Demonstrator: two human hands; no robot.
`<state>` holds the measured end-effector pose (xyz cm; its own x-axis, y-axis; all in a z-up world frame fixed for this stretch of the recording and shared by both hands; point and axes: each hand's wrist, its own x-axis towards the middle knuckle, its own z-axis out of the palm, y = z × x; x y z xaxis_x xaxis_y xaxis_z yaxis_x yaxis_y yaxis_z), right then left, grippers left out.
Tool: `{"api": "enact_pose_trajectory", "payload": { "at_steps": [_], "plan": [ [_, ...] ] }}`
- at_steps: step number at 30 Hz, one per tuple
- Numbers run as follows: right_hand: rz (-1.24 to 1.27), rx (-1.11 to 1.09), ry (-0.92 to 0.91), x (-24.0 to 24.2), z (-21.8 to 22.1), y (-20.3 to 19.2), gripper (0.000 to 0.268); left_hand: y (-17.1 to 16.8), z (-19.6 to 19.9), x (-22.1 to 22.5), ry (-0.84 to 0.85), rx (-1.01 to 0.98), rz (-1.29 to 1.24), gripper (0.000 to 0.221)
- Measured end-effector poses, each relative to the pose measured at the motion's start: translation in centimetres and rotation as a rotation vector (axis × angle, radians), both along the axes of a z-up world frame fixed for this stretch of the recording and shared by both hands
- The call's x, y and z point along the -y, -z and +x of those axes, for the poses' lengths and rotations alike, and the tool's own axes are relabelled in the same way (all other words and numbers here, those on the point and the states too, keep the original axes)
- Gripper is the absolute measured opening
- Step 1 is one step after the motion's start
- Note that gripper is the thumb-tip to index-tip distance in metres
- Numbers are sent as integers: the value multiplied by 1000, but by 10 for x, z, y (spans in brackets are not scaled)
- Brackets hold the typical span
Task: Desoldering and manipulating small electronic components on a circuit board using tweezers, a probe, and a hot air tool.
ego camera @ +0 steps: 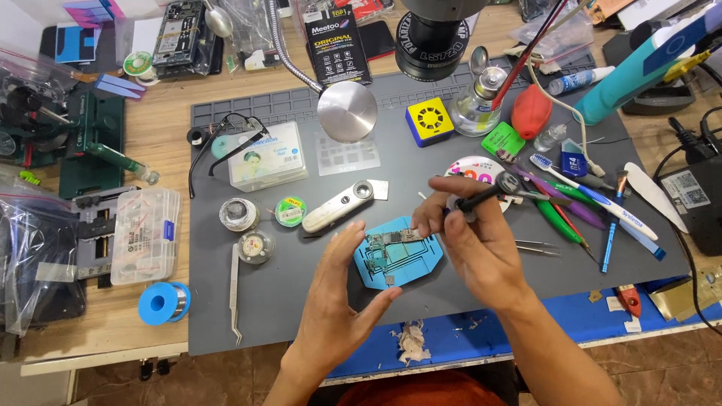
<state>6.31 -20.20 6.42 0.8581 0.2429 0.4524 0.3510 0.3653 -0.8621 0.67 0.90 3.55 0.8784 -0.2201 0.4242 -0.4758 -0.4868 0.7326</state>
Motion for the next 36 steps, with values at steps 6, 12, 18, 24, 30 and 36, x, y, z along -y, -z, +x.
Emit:
{"api": "enact_pose_trajectory", "payload": {
  "at_steps": [6,12,18,24,30,36],
  "plan": [
    [134,-275,-306,-13,27,-16,64,20,0,-14,39,-209,52,98],
    [86,-358,-251,-32,35,-9,70,22,1,-13,42,-301,127,101],
    [93,-355,-234,-38,41,-3,64,21,2,-13,25,-327,130,92],
    [104,-370,-247,-39,43,8,63,23,2,-13,21,-298,143,91],
    [123,-403,-264,-39,45,12,61,24,1,-12,15,-300,138,91],
    [118,-408,-248,-39,46,13,61,25,1,-12,12,-308,138,92]
  ]
}}
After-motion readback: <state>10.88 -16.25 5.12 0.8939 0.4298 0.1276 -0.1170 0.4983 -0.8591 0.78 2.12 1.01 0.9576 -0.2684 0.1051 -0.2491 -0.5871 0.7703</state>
